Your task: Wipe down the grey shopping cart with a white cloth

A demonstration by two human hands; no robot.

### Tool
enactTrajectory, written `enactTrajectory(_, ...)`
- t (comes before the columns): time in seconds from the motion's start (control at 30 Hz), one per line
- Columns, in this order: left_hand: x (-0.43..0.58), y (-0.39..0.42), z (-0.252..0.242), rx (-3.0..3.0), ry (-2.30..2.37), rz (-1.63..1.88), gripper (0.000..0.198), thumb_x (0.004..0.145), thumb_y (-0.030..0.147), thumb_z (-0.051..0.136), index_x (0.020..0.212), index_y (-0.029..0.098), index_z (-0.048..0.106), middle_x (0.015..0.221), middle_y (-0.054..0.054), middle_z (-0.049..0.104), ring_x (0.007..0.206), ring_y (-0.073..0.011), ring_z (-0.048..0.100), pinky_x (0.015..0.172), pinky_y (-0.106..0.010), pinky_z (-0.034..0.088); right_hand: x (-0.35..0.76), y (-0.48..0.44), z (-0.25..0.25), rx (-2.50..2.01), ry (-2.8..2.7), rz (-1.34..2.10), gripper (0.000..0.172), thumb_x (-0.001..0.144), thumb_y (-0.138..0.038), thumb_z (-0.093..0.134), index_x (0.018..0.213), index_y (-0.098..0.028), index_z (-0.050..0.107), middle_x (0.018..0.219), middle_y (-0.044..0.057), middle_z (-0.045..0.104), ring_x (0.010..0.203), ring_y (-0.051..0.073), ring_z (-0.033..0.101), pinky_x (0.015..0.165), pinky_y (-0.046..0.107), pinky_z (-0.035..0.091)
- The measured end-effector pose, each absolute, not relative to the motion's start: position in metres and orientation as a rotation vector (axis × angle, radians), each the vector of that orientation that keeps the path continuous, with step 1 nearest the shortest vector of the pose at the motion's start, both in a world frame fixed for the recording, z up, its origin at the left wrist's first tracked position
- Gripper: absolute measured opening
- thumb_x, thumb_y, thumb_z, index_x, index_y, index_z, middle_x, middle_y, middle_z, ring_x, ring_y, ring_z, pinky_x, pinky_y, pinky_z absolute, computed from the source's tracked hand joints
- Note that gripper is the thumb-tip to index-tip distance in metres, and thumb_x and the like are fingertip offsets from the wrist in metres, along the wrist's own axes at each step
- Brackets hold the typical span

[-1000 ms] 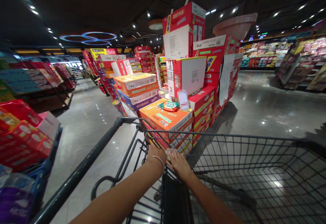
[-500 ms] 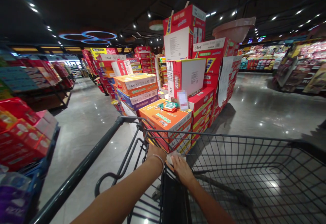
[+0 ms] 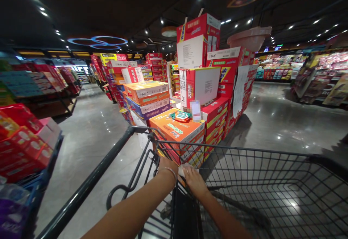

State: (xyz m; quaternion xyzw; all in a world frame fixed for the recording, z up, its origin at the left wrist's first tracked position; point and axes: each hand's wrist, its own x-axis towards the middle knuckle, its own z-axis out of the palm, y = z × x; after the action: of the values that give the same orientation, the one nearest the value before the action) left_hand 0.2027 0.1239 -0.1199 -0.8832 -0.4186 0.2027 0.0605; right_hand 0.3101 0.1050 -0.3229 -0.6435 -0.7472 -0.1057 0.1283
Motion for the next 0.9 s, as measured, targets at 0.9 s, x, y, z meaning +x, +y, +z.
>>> enactTrajectory(0.9, 0.171, 0.213, -0.041, -2.565, -1.124, 0.45, 0.035, 0.077, 0.048, 0.059, 0.1, 0.025, 0.068, 0.109, -0.008, 0.067, 0.107, -0.0242, 0.055, 0.101, -0.044, 0.027, 0.292, 0.109, -0.206, -1.822, -2.042, -0.243, 0.043, 0.089, -0.011, 0.039, 0.131, -0.016, 0.046, 0.11, 0.016, 0.058, 0.086, 0.021, 0.061, 0.071, 0.029, 0.051)
